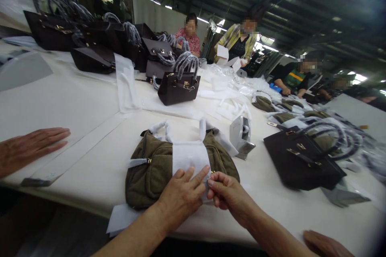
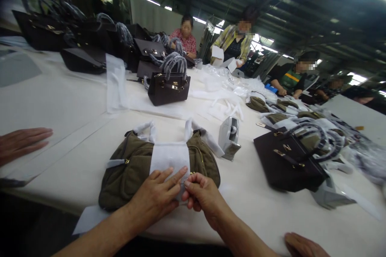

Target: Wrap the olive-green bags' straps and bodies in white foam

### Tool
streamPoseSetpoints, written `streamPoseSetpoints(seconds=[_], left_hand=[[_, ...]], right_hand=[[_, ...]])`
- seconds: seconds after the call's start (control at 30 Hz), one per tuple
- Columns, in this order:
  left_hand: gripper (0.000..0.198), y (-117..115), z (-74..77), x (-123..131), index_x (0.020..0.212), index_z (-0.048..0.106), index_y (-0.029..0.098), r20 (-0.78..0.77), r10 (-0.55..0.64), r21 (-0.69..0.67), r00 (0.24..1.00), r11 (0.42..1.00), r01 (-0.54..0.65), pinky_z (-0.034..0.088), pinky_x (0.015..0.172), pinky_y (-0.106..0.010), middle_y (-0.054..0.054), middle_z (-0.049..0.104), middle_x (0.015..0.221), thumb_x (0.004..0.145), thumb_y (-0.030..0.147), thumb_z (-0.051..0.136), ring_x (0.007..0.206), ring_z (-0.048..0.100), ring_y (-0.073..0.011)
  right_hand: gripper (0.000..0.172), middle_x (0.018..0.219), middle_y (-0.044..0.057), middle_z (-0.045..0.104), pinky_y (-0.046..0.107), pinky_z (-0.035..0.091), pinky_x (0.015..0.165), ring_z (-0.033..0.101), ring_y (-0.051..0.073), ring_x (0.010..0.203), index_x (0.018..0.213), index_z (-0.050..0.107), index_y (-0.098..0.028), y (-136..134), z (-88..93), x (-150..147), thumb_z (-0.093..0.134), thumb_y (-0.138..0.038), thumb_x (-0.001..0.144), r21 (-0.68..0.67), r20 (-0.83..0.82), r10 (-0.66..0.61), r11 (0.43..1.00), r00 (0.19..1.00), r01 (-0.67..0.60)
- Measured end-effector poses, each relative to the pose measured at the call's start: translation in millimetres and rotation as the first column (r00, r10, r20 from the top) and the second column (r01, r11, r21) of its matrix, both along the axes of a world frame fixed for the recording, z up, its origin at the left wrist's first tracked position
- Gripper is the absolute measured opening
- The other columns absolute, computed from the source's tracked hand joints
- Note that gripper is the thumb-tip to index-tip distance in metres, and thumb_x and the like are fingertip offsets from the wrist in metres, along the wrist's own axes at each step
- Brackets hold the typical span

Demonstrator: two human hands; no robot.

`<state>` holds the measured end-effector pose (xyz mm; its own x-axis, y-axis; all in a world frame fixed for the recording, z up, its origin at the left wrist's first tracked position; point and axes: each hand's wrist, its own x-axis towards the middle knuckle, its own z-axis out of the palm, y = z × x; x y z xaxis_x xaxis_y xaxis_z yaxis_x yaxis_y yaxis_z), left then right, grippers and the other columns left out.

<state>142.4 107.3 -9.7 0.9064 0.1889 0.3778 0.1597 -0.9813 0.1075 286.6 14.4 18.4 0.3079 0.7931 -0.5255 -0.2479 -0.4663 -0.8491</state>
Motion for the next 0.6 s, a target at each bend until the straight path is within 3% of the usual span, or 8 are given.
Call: streamPoseSetpoints(seconds=[0.2,0.4,0.5,0.6], left_hand=[[0.039,9,6.5,5,0.108,0.050,0.022,-0.083,-0.089,-0.017,0.993,0.996,0.087,0.035,0.081,-0.040,-0.002,0.043,0.134,0.074,0.037,0.061,0.106,0.046,-0.0262],[0.031,11,3.9,6,0.099,0.053,0.022,-0.074,-0.092,0.006,0.993,0.996,0.092,0.033,0.079,-0.040,-0.003,0.043,0.134,0.074,0.038,0.062,0.104,0.046,-0.0265],[0.031,12,3.4,7,0.098,0.053,0.022,-0.073,-0.093,0.021,0.993,0.995,0.095,0.033,0.078,-0.040,-0.002,0.044,0.133,0.074,0.039,0.061,0.104,0.046,-0.0260],[0.031,13,4.3,8,0.101,0.052,0.022,-0.084,-0.111,0.025,0.990,0.993,0.114,0.032,0.079,-0.040,-0.002,0.043,0.134,0.076,0.039,0.059,0.105,0.045,-0.0262]], right_hand=[[0.034,0.053,-0.001,0.060,0.014,0.023,0.031,0.046,0.006,0.035,0.079,0.047,-0.015,-5,3.3,-7,0.064,-0.042,0.067,-0.039,0.059,-0.034,0.999,0.998,0.036],[0.049,0.058,-0.002,0.062,0.019,0.040,0.035,0.054,0.011,0.041,0.097,0.037,-0.019,-18,-0.6,-22,0.066,-0.044,0.066,0.022,0.043,-0.263,0.965,0.964,0.262],[0.045,0.056,-0.003,0.061,0.019,0.040,0.035,0.053,0.012,0.040,0.086,0.031,-0.022,-25,-13.3,-33,0.064,-0.045,0.065,0.010,0.006,-0.302,0.953,0.953,0.302],[0.033,0.053,-0.004,0.059,0.018,0.033,0.031,0.048,0.010,0.035,0.079,0.031,-0.022,-36,-22.9,-40,0.056,-0.043,0.074,-0.017,0.093,-0.225,0.974,0.970,0.227]])
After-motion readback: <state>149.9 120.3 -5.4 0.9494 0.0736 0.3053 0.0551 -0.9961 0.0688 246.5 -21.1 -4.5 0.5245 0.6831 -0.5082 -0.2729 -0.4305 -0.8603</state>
